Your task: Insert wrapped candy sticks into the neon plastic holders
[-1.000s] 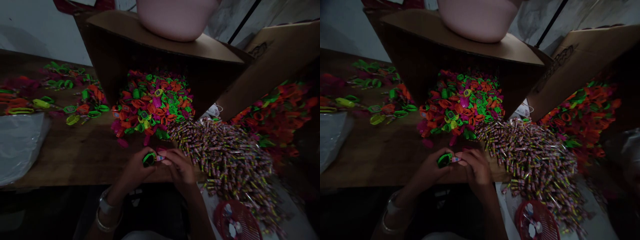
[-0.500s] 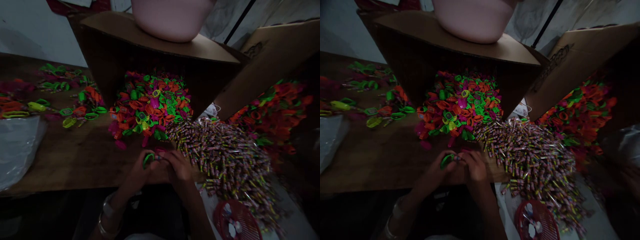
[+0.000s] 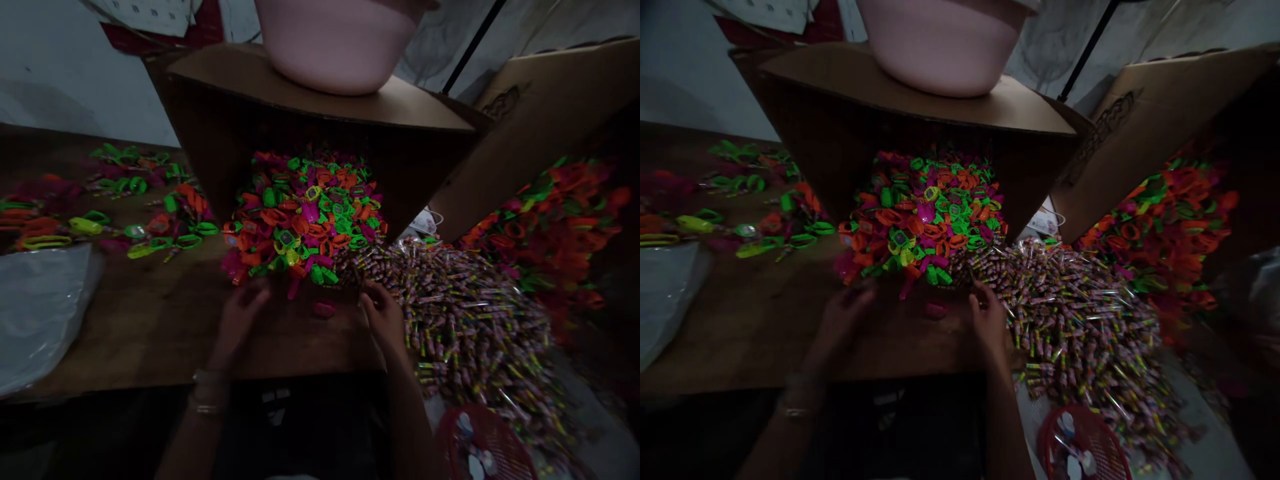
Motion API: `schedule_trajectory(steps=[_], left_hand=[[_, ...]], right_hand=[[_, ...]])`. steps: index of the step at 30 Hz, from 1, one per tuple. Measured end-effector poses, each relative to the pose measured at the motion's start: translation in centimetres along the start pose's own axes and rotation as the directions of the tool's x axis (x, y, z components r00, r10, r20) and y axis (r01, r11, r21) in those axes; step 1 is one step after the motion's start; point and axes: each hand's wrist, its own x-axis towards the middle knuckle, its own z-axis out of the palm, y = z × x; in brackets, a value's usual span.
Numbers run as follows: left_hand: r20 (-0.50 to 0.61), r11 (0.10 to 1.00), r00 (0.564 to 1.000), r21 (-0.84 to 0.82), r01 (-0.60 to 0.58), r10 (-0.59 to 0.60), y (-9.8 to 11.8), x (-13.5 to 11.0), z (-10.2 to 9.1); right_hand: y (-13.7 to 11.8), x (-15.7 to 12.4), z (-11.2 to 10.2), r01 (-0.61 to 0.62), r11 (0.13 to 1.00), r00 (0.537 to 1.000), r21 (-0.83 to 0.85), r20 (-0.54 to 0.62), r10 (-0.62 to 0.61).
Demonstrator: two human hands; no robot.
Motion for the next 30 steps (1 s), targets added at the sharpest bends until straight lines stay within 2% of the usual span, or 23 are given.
schedule_trajectory(steps=[2,4,6,9,13,15,17,18,20,22,23,25,27,30], left_hand=[[0.060,0.966,0.998,0.257,-0.040,0.025,-0.7,-0.1,3.0],[0.074,0.894,0.995,0.440,-0.086,0.060,-0.7,0.4,5.5],[0.062,0.861,0.995,0.499,-0.101,0.081,-0.5,1.2,7.0],[0.039,0.870,0.992,0.477,-0.122,0.118,-0.1,1.9,7.5],[0.035,0.920,0.990,0.368,-0.137,0.133,0.3,0.5,6.4],[0.097,0.968,0.992,0.227,-0.105,0.085,0.9,-1.0,5.8],[0.215,1.000,0.976,-0.001,-0.010,0.010,1.9,-2.4,5.5],[0.274,0.992,0.962,-0.112,0.053,-0.021,2.4,-3.1,5.3],[0.344,0.957,0.938,-0.250,0.145,-0.053,3.2,-4.1,5.2],[0.355,0.930,0.934,-0.327,0.168,-0.044,3.8,-4.8,5.2],[0.353,0.911,0.935,-0.376,0.170,-0.028,3.9,-5.1,5.2],[0.371,0.858,0.929,-0.475,0.195,-0.006,3.9,-5.4,5.3],[0.386,0.829,0.923,-0.516,0.217,-0.001,3.9,-5.5,5.5],[0.380,0.918,0.925,-0.375,0.130,0.024,4.0,-5.4,5.5]], right_hand=[[0.2,2.1,0.8,-0.008,0.989,1.000,-0.146,-0.012,0.007],[0.0,3.9,1.6,-0.013,0.980,1.000,-0.196,-0.027,0.008],[-0.5,5.2,2.3,-0.017,0.975,0.999,-0.221,-0.037,0.010],[-1.1,6.2,2.5,-0.016,0.983,0.999,-0.185,-0.034,0.010],[-1.9,5.4,2.1,-0.014,1.000,0.999,-0.018,-0.033,0.013],[-2.6,3.9,1.9,-0.020,0.996,1.000,0.088,-0.004,0.021],[-3.5,1.8,1.7,-0.049,0.962,0.997,0.268,0.071,0.031],[-4.0,0.6,1.6,-0.091,0.911,0.991,0.402,0.125,0.044],[-5.0,-1.6,1.4,-0.216,0.718,0.968,0.661,0.238,0.072],[-5.7,-3.3,1.2,-0.311,0.517,0.947,0.798,0.306,0.097],[-5.9,-3.9,1.1,-0.325,0.474,0.944,0.818,0.311,0.112],[-6.1,-4.8,1.0,-0.323,0.445,0.946,0.835,0.287,0.149],[-6.1,-5.3,1.0,-0.305,0.456,0.952,0.836,0.250,0.179],[-6.1,-5.7,0.7,-0.224,0.530,0.973,0.818,0.158,0.168]])
